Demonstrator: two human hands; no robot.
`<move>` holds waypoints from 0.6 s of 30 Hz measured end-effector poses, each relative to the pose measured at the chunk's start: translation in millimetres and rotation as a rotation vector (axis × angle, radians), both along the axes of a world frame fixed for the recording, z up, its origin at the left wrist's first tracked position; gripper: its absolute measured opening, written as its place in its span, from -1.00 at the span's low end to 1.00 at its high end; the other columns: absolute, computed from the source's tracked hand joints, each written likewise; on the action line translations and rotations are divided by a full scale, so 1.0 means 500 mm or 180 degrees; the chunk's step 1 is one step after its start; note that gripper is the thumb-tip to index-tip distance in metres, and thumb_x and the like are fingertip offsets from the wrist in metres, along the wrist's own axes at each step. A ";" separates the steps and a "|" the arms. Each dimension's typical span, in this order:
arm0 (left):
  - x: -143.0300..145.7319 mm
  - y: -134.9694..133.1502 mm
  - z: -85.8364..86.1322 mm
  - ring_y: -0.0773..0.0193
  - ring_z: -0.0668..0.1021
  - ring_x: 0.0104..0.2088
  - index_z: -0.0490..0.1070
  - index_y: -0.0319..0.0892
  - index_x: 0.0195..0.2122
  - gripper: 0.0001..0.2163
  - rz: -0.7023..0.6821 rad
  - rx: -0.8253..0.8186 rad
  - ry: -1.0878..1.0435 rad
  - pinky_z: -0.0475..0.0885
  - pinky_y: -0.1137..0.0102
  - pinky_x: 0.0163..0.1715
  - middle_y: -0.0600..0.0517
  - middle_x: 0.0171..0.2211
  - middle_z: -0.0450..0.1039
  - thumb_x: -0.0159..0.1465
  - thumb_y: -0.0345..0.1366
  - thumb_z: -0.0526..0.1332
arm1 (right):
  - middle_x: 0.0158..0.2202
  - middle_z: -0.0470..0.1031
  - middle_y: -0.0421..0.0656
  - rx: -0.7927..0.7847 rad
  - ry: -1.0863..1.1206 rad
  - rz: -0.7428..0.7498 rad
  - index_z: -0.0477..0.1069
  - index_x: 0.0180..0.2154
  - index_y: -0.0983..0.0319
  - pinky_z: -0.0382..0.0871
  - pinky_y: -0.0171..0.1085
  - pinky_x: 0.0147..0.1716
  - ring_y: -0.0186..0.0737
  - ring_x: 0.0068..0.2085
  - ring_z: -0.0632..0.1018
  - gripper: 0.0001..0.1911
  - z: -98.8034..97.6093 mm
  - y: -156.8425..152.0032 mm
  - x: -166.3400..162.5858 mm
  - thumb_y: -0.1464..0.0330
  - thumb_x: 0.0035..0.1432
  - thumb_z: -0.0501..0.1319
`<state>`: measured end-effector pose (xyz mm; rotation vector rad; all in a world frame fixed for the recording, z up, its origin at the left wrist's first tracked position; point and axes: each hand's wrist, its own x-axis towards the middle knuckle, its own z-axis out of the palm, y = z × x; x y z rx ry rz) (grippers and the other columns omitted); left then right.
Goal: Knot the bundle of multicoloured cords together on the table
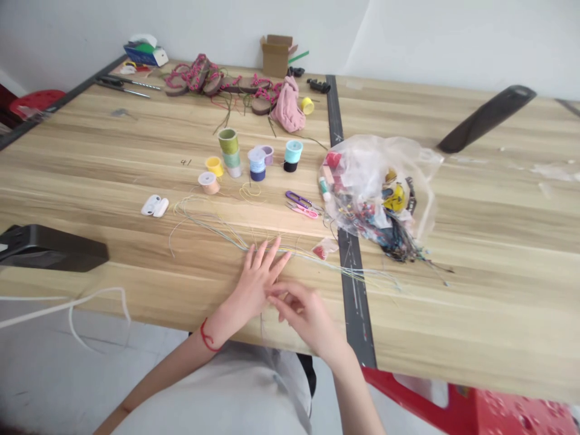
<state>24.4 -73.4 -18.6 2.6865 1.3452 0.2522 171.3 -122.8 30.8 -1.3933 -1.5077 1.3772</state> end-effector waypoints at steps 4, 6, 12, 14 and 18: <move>-0.021 -0.017 0.022 -0.22 0.08 0.37 0.12 -0.14 0.35 -0.45 -0.0201 -0.0132 -0.0294 0.09 -0.15 0.26 -0.22 0.42 -0.10 0.37 -0.13 0.15 | -0.44 0.59 -0.17 -0.0048 0.0354 -0.0082 0.56 -0.18 0.17 0.53 -0.31 -0.52 -0.26 -0.45 0.58 -0.75 0.001 0.005 -0.002 0.17 0.18 0.29; -0.034 -0.035 0.040 -0.10 0.13 0.35 0.26 -0.15 0.26 -0.60 -0.0260 -0.0274 -0.0668 0.19 -0.05 0.25 -0.17 0.39 0.02 0.42 -0.26 0.07 | -0.35 0.63 -0.13 -0.0042 0.0586 -0.0253 0.56 -0.16 0.16 0.57 -0.26 -0.45 -0.23 -0.39 0.61 -0.73 0.002 0.009 0.002 0.15 0.16 0.31; -0.045 -0.086 0.066 0.15 0.41 0.05 0.43 -0.16 -0.05 -0.72 0.0399 -0.1008 -0.2369 0.38 0.19 0.09 -0.11 0.00 0.42 0.49 -0.28 -0.07 | -0.20 0.64 -0.12 -0.0200 0.1190 -0.0462 0.56 -0.14 0.11 0.61 -0.14 -0.18 -0.17 -0.20 0.65 -0.73 -0.004 0.009 0.003 0.19 0.11 0.37; -0.045 -0.092 0.068 0.19 0.42 0.05 0.46 -0.12 -0.13 -0.69 0.0362 -0.1479 -0.2701 0.37 0.23 0.10 -0.07 -0.04 0.42 0.49 -0.21 -0.07 | -0.21 0.64 -0.12 -0.0229 0.1296 -0.0616 0.55 -0.13 0.10 0.60 -0.14 -0.15 -0.16 -0.17 0.64 -0.72 -0.012 0.008 0.000 0.21 0.08 0.40; -0.060 -0.091 0.078 0.24 0.46 -0.01 0.40 -0.12 -0.36 -0.66 0.0174 -0.2239 -0.2933 0.38 0.34 0.04 -0.01 -0.14 0.42 0.48 -0.15 -0.03 | -0.25 0.64 -0.14 -0.0197 0.1336 -0.0932 0.57 -0.16 0.09 0.58 -0.19 -0.19 -0.21 -0.24 0.63 -0.72 -0.031 0.011 -0.001 0.22 0.04 0.43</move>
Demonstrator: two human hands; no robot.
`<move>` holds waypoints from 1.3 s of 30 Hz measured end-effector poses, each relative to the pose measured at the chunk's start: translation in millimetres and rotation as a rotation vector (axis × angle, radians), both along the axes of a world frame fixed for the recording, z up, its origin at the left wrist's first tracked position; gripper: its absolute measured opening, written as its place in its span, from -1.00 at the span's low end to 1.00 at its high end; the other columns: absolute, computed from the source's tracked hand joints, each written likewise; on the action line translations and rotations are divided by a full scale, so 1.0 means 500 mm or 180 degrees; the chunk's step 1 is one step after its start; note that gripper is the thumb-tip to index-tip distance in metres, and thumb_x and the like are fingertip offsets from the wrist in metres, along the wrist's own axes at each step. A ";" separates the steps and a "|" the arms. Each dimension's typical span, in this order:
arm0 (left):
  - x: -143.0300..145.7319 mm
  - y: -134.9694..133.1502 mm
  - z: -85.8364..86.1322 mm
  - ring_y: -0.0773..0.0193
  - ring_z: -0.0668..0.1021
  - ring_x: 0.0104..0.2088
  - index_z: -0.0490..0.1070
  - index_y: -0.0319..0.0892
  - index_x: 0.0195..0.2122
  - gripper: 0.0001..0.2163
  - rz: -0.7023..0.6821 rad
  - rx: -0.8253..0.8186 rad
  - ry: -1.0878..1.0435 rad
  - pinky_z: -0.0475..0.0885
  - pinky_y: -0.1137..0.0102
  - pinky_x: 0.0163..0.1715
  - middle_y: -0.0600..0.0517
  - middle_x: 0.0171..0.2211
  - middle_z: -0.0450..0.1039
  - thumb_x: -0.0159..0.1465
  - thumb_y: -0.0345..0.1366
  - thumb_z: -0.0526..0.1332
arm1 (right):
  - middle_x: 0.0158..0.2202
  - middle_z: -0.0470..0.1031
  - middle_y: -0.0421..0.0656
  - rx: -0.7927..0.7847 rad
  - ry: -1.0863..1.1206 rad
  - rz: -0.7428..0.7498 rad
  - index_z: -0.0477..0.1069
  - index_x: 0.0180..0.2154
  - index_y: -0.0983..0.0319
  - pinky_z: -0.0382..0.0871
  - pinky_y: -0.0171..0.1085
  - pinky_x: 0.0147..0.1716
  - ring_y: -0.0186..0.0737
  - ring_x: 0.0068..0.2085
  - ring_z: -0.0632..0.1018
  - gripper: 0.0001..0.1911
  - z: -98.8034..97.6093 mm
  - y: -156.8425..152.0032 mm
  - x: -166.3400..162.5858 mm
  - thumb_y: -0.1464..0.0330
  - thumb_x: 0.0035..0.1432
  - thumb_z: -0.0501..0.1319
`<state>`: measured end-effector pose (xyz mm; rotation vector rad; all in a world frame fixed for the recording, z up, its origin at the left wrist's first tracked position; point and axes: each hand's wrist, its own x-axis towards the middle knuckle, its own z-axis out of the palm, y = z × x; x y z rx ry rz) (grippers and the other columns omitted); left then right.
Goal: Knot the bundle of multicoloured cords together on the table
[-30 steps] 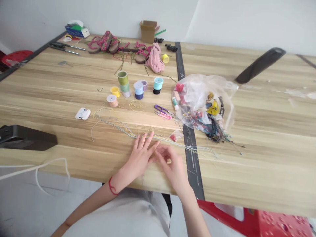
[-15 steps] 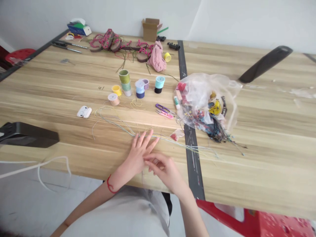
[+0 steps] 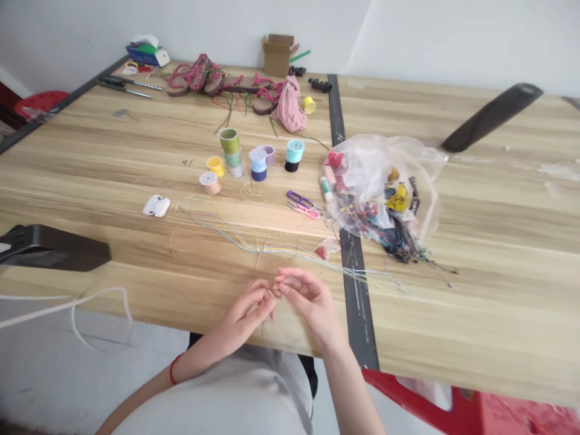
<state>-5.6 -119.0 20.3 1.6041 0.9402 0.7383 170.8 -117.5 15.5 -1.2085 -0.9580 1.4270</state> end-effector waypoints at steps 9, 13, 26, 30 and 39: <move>-0.073 0.008 0.019 0.32 0.48 -0.22 0.32 -0.15 -0.39 -0.72 0.0370 -0.0135 0.0173 0.32 0.45 -0.15 0.05 -0.29 0.40 0.45 -0.22 0.02 | -0.23 0.63 -0.10 -0.0219 -0.0609 -0.0092 0.59 -0.25 0.14 0.53 -0.20 -0.25 -0.19 -0.29 0.60 -0.69 -0.022 0.000 0.022 0.11 0.00 0.42; -0.087 0.003 0.018 0.34 0.47 -0.33 0.35 -0.15 -0.36 -0.75 0.0400 -0.0023 0.0679 0.30 0.47 -0.28 0.09 -0.38 0.41 0.45 -0.24 0.02 | -0.22 0.59 -0.03 -0.0018 -0.1544 -0.0062 0.59 -0.23 0.19 0.50 -0.19 -0.33 -0.17 -0.32 0.58 -0.67 -0.029 -0.005 0.018 0.09 0.11 0.31; -0.078 -0.009 0.005 0.30 0.52 -0.41 0.40 -0.14 -0.33 -0.83 0.0200 0.0821 0.1531 0.28 0.44 -0.38 0.10 -0.40 0.51 0.43 -0.32 0.10 | -0.36 0.52 -0.15 0.1051 -0.2189 0.0957 0.46 -0.20 0.20 0.43 -0.32 -0.35 -0.27 -0.36 0.53 -0.84 -0.001 -0.032 -0.042 0.34 0.35 0.12; -0.089 -0.009 -0.005 0.30 0.54 -0.40 0.40 -0.13 -0.31 -0.84 0.0261 0.0805 0.1607 0.31 0.44 -0.37 0.11 -0.39 0.52 0.42 -0.35 0.10 | -0.39 0.48 -0.14 0.1274 -0.2489 0.0877 0.48 -0.23 0.21 0.40 -0.33 -0.41 -0.27 -0.38 0.51 -0.82 -0.004 -0.027 -0.020 0.35 0.36 0.11; -0.014 -0.018 -0.032 0.07 0.51 -0.28 0.37 -0.17 -0.35 -0.72 0.0684 0.1363 0.2804 0.37 0.23 -0.28 -0.02 -0.32 0.45 0.17 -0.10 0.38 | -0.25 0.53 -0.09 0.1259 -0.3179 0.0598 0.52 -0.15 0.19 0.46 -0.17 -0.22 -0.13 -0.21 0.53 -0.80 -0.017 -0.014 0.047 0.33 0.35 0.12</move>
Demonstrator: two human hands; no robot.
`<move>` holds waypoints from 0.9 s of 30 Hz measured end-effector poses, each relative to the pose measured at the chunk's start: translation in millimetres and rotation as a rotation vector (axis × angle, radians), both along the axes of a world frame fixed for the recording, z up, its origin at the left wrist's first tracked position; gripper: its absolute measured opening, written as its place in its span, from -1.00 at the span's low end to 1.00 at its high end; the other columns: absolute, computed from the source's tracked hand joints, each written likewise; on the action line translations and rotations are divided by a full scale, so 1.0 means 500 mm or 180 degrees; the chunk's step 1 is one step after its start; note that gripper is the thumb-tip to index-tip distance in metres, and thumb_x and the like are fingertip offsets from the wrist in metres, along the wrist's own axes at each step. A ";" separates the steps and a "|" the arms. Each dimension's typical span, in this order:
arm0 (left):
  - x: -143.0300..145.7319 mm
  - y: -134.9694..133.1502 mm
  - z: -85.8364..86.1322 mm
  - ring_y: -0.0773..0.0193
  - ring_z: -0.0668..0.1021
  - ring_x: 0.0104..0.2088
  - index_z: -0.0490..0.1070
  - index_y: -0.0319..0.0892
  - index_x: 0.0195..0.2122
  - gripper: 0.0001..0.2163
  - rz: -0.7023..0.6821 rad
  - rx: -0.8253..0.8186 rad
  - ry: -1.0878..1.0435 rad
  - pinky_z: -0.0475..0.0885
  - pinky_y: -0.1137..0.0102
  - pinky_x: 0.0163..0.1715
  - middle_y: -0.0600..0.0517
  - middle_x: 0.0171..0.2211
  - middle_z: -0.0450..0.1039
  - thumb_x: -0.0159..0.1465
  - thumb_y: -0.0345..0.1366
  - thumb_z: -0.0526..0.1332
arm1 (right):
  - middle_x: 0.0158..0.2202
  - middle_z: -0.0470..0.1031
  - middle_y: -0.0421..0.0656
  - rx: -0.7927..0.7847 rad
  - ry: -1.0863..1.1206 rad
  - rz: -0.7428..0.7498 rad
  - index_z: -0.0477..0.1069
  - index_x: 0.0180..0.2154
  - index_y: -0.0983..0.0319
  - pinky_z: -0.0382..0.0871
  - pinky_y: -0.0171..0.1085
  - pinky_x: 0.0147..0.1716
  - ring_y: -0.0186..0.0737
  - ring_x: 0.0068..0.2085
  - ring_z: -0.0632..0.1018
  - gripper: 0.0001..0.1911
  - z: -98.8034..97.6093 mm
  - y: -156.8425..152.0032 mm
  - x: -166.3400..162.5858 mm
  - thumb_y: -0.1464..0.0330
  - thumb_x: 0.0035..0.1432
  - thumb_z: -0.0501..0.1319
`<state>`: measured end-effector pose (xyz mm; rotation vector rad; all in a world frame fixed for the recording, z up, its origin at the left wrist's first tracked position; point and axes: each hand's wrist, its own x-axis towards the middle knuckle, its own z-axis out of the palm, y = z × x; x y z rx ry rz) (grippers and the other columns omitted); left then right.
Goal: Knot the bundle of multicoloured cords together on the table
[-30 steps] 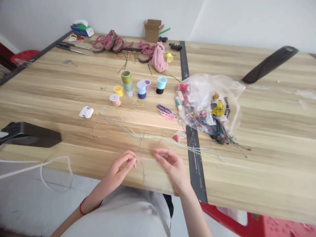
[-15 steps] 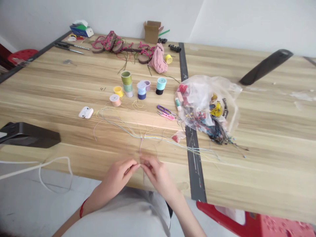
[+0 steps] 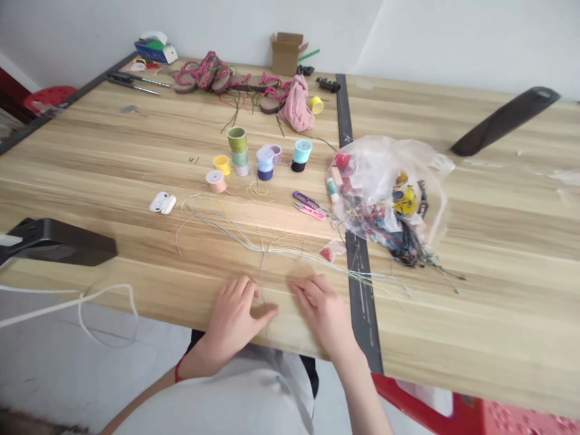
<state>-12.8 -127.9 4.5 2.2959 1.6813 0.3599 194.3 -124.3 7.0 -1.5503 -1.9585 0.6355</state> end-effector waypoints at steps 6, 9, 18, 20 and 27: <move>-0.002 0.004 -0.003 0.12 0.52 -0.26 0.37 -0.16 -0.37 -0.90 0.0111 -0.0193 0.0004 0.37 0.24 -0.26 0.02 -0.33 0.46 0.20 -0.48 0.26 | -0.22 0.51 -0.07 0.0072 -0.0465 -0.0034 0.53 -0.19 0.17 0.46 -0.10 -0.17 -0.07 -0.16 0.50 -0.82 -0.004 -0.006 0.029 0.31 0.33 0.15; -0.030 0.015 -0.012 0.19 0.51 -0.27 0.37 -0.15 -0.38 -0.88 -0.0062 -0.0410 -0.0500 0.37 0.30 -0.26 0.06 -0.34 0.46 0.22 -0.50 0.25 | -0.17 0.51 -0.05 0.0068 -0.0512 0.0064 0.51 -0.13 0.16 0.46 -0.06 -0.13 -0.04 -0.11 0.48 -0.83 -0.005 -0.008 0.029 0.30 0.31 0.18; -0.059 0.023 -0.028 0.26 0.49 -0.31 0.37 -0.15 -0.39 -0.88 -0.0175 -0.0548 -0.1151 0.35 0.35 -0.26 0.07 -0.37 0.43 0.29 -0.44 0.22 | -0.12 0.47 -0.05 0.0141 -0.0349 0.0298 0.43 -0.19 0.15 0.38 -0.03 -0.05 -0.06 -0.08 0.43 -0.87 -0.030 0.001 -0.042 0.33 0.35 0.11; -0.060 0.021 -0.029 0.27 0.49 -0.31 0.37 -0.15 -0.40 -0.87 -0.0114 -0.0561 -0.1250 0.35 0.36 -0.26 0.08 -0.37 0.43 0.29 -0.45 0.22 | -0.15 0.47 -0.06 0.0132 -0.0411 0.0247 0.41 -0.25 0.16 0.36 -0.04 -0.08 -0.07 -0.12 0.43 -0.85 -0.036 0.003 -0.046 0.33 0.36 0.09; -0.066 0.022 -0.023 0.30 0.48 -0.33 0.37 -0.15 -0.39 -0.89 0.0028 -0.0726 -0.1623 0.35 0.41 -0.27 0.09 -0.38 0.43 0.28 -0.46 0.22 | -0.23 0.49 -0.10 0.0083 -0.0569 0.0168 0.39 -0.21 0.15 0.29 -0.14 -0.20 -0.09 -0.19 0.43 -0.86 -0.045 0.005 -0.041 0.30 0.37 0.07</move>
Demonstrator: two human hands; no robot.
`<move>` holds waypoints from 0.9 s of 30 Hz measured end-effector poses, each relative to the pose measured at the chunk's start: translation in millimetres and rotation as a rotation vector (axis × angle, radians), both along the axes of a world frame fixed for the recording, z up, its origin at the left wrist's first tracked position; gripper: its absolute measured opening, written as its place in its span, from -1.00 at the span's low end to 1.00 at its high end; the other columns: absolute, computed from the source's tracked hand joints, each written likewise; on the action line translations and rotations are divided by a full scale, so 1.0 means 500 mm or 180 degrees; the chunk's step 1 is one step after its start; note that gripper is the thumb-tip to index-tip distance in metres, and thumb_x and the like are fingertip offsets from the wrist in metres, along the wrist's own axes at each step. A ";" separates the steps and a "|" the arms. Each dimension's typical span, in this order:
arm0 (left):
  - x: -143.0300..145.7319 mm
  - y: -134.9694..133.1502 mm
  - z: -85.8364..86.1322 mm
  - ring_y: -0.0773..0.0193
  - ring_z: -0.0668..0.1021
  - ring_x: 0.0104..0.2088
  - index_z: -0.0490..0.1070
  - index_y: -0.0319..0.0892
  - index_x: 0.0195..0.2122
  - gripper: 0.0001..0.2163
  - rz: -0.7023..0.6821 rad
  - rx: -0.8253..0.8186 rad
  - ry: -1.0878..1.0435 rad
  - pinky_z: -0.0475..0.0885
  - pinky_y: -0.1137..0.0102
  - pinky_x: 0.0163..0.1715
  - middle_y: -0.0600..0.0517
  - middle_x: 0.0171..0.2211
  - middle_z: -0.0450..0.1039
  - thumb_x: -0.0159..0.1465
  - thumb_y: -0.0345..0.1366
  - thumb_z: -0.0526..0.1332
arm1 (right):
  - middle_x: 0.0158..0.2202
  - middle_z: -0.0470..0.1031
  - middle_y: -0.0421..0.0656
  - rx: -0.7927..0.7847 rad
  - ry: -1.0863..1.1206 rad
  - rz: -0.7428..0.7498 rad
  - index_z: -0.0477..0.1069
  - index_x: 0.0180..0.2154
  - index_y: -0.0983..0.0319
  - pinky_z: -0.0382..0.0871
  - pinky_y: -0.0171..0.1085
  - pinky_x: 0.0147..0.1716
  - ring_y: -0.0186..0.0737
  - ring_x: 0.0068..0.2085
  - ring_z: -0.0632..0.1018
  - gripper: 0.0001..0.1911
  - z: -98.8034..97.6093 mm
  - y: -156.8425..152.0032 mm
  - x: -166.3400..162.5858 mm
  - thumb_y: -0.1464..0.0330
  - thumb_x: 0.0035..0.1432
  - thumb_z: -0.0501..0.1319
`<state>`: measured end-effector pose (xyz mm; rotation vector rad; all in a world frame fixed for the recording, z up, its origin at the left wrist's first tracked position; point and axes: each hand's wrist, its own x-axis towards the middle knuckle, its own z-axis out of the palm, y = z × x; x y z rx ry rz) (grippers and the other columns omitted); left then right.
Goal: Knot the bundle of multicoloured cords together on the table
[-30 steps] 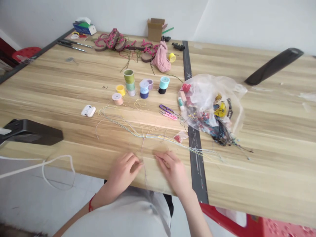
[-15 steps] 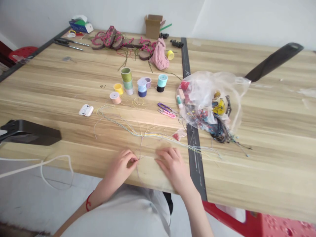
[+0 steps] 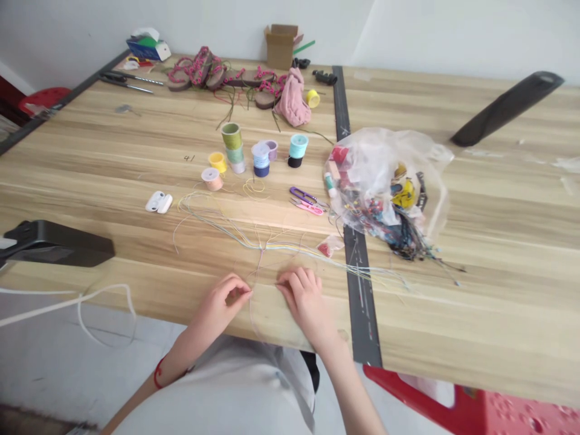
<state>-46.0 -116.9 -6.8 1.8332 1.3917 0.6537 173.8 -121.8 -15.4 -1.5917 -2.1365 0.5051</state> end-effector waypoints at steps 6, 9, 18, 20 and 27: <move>-0.005 0.003 -0.007 0.30 0.48 -0.32 0.36 -0.15 -0.37 -0.89 0.0032 0.0039 -0.0094 0.36 0.41 -0.25 0.08 -0.37 0.42 0.31 -0.43 0.20 | -0.25 0.48 -0.10 -0.0060 -0.0046 -0.0115 0.38 -0.27 0.17 0.22 -0.11 -0.19 -0.07 -0.19 0.40 -0.82 0.006 -0.005 0.018 0.30 0.38 0.06; 0.002 -0.002 -0.003 0.28 0.48 -0.31 0.34 -0.14 -0.36 -0.90 0.0022 0.0137 0.0112 0.37 0.40 -0.26 0.08 -0.36 0.41 0.30 -0.41 0.22 | -0.22 0.48 -0.09 0.0025 0.0025 -0.0110 0.39 -0.27 0.17 0.23 -0.09 -0.16 -0.05 -0.15 0.40 -0.84 0.018 -0.009 0.037 0.30 0.35 0.10; 0.024 -0.013 0.018 0.18 0.48 -0.23 0.29 -0.15 -0.36 -0.87 -0.0274 0.0301 0.0982 0.40 0.28 -0.19 0.03 -0.30 0.37 0.27 -0.51 0.15 | -0.13 0.49 -0.06 0.0130 0.0058 0.0137 0.46 -0.29 0.14 0.32 -0.01 -0.10 -0.01 -0.07 0.42 -0.91 0.050 -0.014 0.058 0.33 0.27 0.19; 0.017 -0.008 0.013 0.20 0.48 -0.25 0.30 -0.15 -0.38 -0.86 -0.0244 0.0198 0.0845 0.40 0.30 -0.21 0.04 -0.32 0.38 0.28 -0.51 0.15 | -0.12 0.49 -0.05 0.0099 -0.0004 0.0175 0.47 -0.29 0.14 0.34 0.00 -0.11 0.01 -0.07 0.43 -0.91 0.052 -0.014 0.056 0.34 0.26 0.20; -0.004 0.003 0.001 0.30 0.48 -0.35 0.36 -0.16 -0.41 -0.88 0.0085 -0.0100 0.0074 0.39 0.41 -0.30 0.07 -0.38 0.41 0.27 -0.46 0.20 | -0.10 0.49 -0.04 0.0046 0.0035 0.0259 0.44 -0.32 0.16 0.34 0.03 -0.09 0.02 -0.05 0.40 -0.91 0.045 -0.010 0.027 0.35 0.27 0.21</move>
